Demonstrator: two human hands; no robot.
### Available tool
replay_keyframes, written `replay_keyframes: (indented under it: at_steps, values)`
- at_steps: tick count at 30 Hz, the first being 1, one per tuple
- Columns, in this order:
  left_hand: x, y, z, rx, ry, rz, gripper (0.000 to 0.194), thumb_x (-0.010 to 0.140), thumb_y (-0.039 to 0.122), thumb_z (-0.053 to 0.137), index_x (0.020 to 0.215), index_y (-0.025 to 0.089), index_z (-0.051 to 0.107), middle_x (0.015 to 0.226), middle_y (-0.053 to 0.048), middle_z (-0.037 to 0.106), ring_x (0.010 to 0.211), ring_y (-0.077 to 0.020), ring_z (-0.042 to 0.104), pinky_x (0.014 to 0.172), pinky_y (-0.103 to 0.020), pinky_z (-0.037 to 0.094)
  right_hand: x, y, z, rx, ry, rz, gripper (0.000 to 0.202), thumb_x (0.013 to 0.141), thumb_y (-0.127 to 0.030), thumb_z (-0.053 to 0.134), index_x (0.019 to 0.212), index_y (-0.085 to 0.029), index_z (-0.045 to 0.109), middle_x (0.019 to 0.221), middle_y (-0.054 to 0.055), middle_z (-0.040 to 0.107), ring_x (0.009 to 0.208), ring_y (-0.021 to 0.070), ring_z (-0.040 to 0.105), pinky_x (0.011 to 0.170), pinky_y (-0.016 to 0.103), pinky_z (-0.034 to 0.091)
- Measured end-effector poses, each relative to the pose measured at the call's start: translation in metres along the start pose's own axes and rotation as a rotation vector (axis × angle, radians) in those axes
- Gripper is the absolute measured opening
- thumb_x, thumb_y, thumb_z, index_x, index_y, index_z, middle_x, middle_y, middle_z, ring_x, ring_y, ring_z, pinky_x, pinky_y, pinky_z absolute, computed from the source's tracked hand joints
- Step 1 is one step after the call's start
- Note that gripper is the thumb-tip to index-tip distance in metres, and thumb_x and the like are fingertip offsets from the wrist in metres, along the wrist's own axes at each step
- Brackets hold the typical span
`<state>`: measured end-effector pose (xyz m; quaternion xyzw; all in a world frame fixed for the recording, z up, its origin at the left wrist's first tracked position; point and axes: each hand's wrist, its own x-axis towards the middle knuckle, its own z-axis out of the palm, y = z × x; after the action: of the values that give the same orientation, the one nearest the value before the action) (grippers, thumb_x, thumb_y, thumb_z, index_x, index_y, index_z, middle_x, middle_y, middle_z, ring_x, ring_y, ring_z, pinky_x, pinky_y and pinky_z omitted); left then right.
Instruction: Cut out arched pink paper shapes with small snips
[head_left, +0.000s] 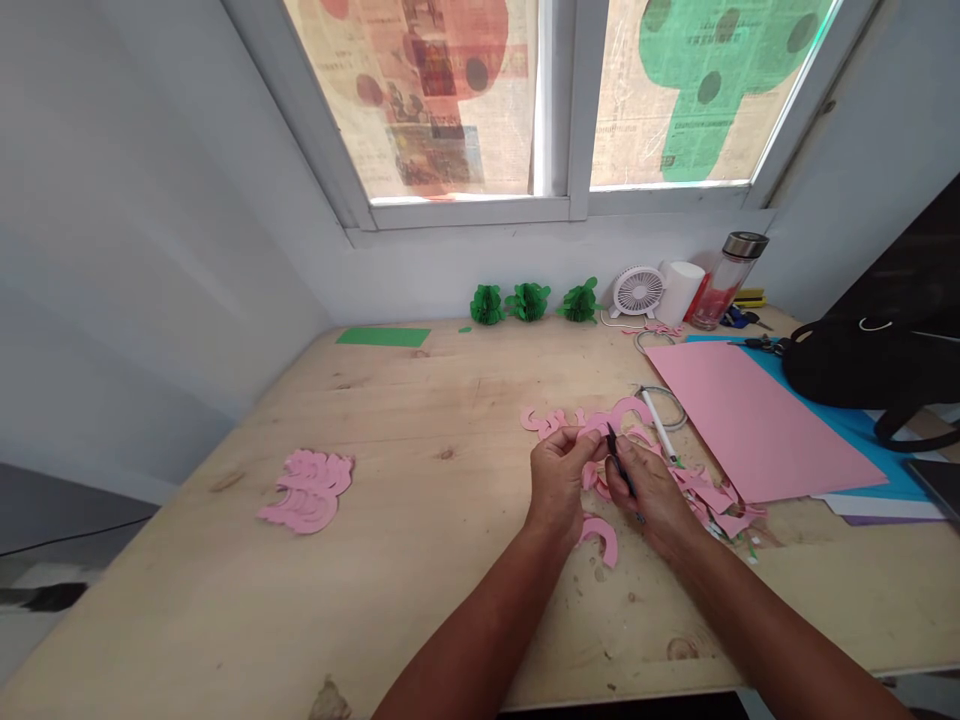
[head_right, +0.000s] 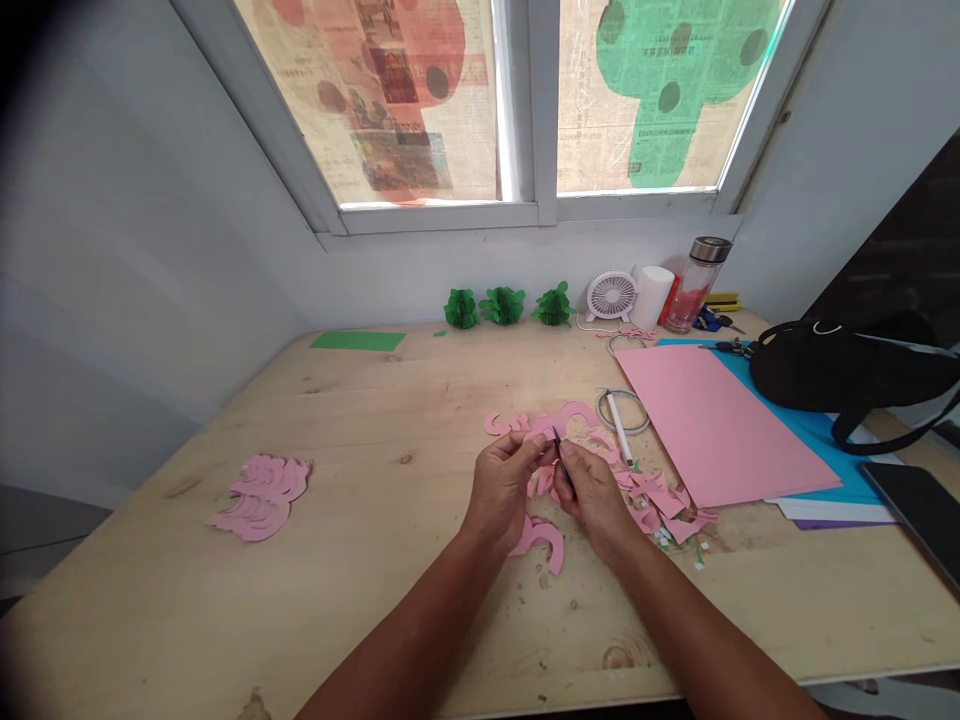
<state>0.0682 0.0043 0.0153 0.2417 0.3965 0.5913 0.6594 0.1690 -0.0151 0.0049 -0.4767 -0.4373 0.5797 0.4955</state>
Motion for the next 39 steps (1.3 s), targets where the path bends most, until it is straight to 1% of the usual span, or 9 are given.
replay_keyframes:
  at_steps: [7, 15, 21, 25, 29, 33, 39]
  values:
    - [0.0006, -0.0010, -0.0010, 0.007, -0.001, -0.003, 0.018, 0.060, 0.023, 0.076, 0.061, 0.011, 0.063, 0.058, 0.000, 0.059, 0.058, -0.0092, 0.055, 0.065, -0.023, 0.045, 0.0017, 0.0028, -0.0009, 0.005, 0.001, -0.008, 0.049, 0.086, -0.054, 0.046, 0.051, -0.019, 0.042, 0.045, -0.006, 0.033, 0.039, 0.0069, 0.022, 0.037, 0.021, 0.016]
    - [-0.0010, -0.0001, -0.0017, 0.021, -0.032, 0.014, 0.016, 0.065, 0.022, 0.071, 0.060, 0.011, 0.061, 0.056, 0.000, 0.057, 0.058, -0.0083, 0.053, 0.065, -0.022, 0.043, 0.0032, 0.0072, -0.0024, 0.023, 0.010, -0.004, 0.049, 0.085, -0.055, 0.049, 0.053, -0.019, 0.040, 0.044, -0.007, 0.032, 0.038, 0.0058, 0.022, 0.035, 0.019, 0.017]
    - [-0.0012, 0.0008, -0.0011, 0.025, -0.038, 0.016, 0.016, 0.065, 0.022, 0.071, 0.060, 0.011, 0.061, 0.055, 0.000, 0.056, 0.057, -0.0084, 0.051, 0.064, -0.022, 0.042, 0.0038, 0.0085, -0.0039, 0.015, 0.013, 0.004, 0.046, 0.085, -0.054, 0.049, 0.055, -0.019, 0.042, 0.043, -0.007, 0.031, 0.038, 0.0058, 0.020, 0.035, 0.019, 0.015]
    - [-0.0021, 0.0019, -0.0007, 0.011, -0.046, 0.014, 0.015, 0.065, 0.021, 0.071, 0.061, 0.011, 0.060, 0.054, 0.001, 0.055, 0.055, -0.0082, 0.050, 0.063, -0.022, 0.042, 0.0038, 0.0082, -0.0042, 0.000, 0.012, 0.004, 0.048, 0.084, -0.054, 0.049, 0.054, -0.019, 0.041, 0.042, -0.007, 0.031, 0.037, 0.0055, 0.020, 0.035, 0.019, 0.016]
    - [-0.0019, 0.0021, -0.0008, 0.014, -0.062, 0.017, 0.016, 0.066, 0.022, 0.070, 0.060, 0.011, 0.059, 0.052, 0.001, 0.054, 0.055, -0.0084, 0.050, 0.062, -0.022, 0.041, 0.0041, 0.0078, -0.0045, 0.006, 0.010, -0.004, 0.043, 0.085, -0.053, 0.050, 0.059, -0.019, 0.045, 0.042, -0.008, 0.031, 0.036, 0.0055, 0.021, 0.035, 0.019, 0.016]
    - [-0.0020, 0.0022, -0.0011, 0.011, -0.073, 0.022, 0.016, 0.066, 0.022, 0.070, 0.060, 0.012, 0.059, 0.052, 0.001, 0.054, 0.054, -0.0085, 0.049, 0.062, -0.023, 0.041, 0.0043, 0.0079, -0.0049, -0.007, 0.009, 0.003, 0.043, 0.085, -0.053, 0.049, 0.060, -0.019, 0.046, 0.040, -0.008, 0.030, 0.035, 0.0056, 0.021, 0.035, 0.019, 0.016]
    - [-0.0028, 0.0033, -0.0005, 0.008, -0.077, 0.029, 0.015, 0.065, 0.021, 0.069, 0.060, 0.012, 0.058, 0.052, 0.001, 0.054, 0.053, -0.0089, 0.049, 0.062, -0.024, 0.041, 0.0049, 0.0087, -0.0056, -0.009, 0.004, 0.010, 0.037, 0.086, -0.051, 0.049, 0.069, -0.018, 0.053, 0.041, -0.009, 0.030, 0.036, 0.0058, 0.019, 0.034, 0.019, 0.015]
